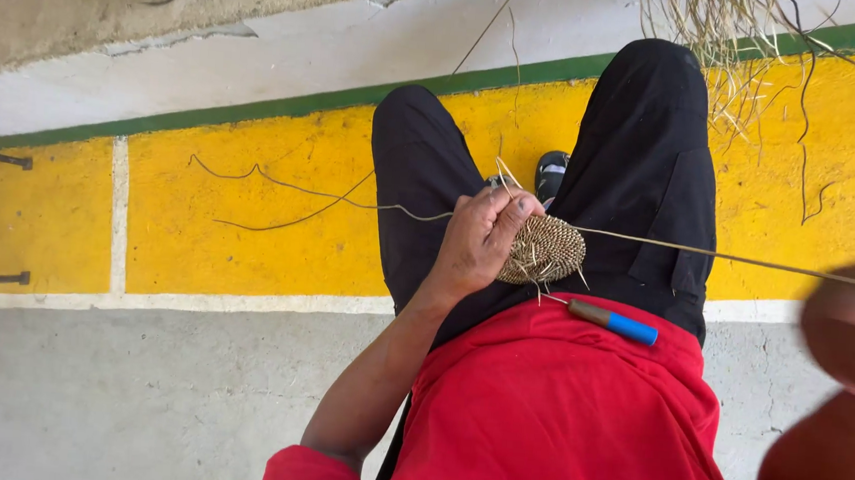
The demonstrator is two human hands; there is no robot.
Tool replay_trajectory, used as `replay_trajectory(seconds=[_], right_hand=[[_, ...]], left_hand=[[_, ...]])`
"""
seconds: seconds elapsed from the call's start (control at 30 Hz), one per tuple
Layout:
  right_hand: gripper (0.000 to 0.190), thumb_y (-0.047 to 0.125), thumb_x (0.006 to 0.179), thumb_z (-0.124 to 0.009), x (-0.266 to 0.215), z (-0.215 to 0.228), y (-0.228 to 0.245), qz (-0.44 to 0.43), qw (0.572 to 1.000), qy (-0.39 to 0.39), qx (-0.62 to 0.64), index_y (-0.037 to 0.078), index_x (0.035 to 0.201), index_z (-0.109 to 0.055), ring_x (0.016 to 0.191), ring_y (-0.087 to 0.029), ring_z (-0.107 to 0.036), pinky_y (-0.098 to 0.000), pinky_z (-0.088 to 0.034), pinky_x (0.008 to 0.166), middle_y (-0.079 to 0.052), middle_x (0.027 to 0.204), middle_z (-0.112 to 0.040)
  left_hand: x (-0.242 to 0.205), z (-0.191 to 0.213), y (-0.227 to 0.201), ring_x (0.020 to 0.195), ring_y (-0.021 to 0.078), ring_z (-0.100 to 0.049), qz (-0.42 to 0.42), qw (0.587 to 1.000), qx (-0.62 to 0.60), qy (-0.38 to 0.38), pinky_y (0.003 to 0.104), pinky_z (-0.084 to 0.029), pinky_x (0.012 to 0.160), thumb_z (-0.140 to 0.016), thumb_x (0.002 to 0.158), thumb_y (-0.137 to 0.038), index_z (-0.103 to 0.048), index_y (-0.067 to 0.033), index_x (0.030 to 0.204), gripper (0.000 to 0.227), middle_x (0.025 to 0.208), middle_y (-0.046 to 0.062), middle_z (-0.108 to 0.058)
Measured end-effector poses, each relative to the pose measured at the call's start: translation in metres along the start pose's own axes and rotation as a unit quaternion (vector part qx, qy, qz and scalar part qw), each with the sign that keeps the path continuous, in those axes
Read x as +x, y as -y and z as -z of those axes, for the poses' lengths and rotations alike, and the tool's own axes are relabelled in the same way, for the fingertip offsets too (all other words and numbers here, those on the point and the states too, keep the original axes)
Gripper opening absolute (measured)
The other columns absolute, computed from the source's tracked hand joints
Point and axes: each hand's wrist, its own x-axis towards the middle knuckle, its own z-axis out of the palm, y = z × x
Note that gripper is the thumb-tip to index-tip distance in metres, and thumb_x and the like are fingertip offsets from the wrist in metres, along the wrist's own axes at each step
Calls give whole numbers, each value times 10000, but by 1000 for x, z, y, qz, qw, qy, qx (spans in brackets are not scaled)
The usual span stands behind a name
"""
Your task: The person is weaving a small circular object, possibly a coaster, using dried plant fibers or straw.
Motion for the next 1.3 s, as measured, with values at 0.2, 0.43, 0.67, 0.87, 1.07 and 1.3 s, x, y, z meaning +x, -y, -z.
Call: replay_trajectory(seconds=[0.2, 0.43, 0.67, 0.87, 1.07, 1.3], right_hand=[[45, 82, 975, -583, 49, -88, 40, 65, 979, -134, -140, 42, 993, -590, 847, -136, -666, -339, -530, 875, -57, 872, -691], [111, 1, 934, -719, 100, -125, -46, 35, 922, -201, -329, 34, 1025, -665, 1064, -208, -676, -346, -563, 949, -112, 1100, -713], [102, 34, 988, -735, 102, -122, -53, 76, 876, -224, -421, 48, 1056, -660, 1001, -158, -702, -337, -561, 1020, -55, 1034, -729], [102, 45, 993, -732, 102, -120, -54, 78, 884, -222, -404, 55, 1065, -660, 1017, -149, -696, -338, -547, 1029, -58, 1043, -724], [169, 32, 976, -770, 110, -124, -46, 97, 845, -204, -484, 79, 1081, -647, 1049, -186, -677, -330, -565, 1018, -36, 1075, -732], [281, 44, 819, -810, 110, -126, -64, 78, 770, -115, -623, 69, 1080, -708, 976, -237, -656, -366, -554, 836, -84, 1085, -697]], left_hand=[[-1, 1, 1, 796, 185, -725, -14, 999, -32, 2, 338, -547, 736, -490, 1109, -345, -697, -52, 1004, 374, 919, 87, -734], [-11, 14, 3, 962, 243, -659, -5, 998, 49, 41, 371, -474, 893, -506, 1082, -222, -666, -92, 1113, 209, 1007, 60, -697], [-9, 17, -12, 931, 212, -648, -26, 992, 105, 71, 372, -410, 888, -623, 1011, -156, -647, -110, 1124, 125, 984, 20, -753], [-13, 16, -4, 976, 195, -667, -28, 996, 63, 63, 376, -391, 969, -618, 1041, -175, -577, -100, 1179, 162, 973, 23, -774], [-15, 14, -3, 964, 202, -669, -37, 996, 60, 58, 380, -399, 959, -623, 1036, -165, -582, -88, 1172, 161, 970, 39, -775], [-20, 14, -9, 914, 195, -645, -63, 994, 76, 54, 356, -422, 889, -636, 1032, -153, -617, -117, 1128, 104, 971, 12, -739]])
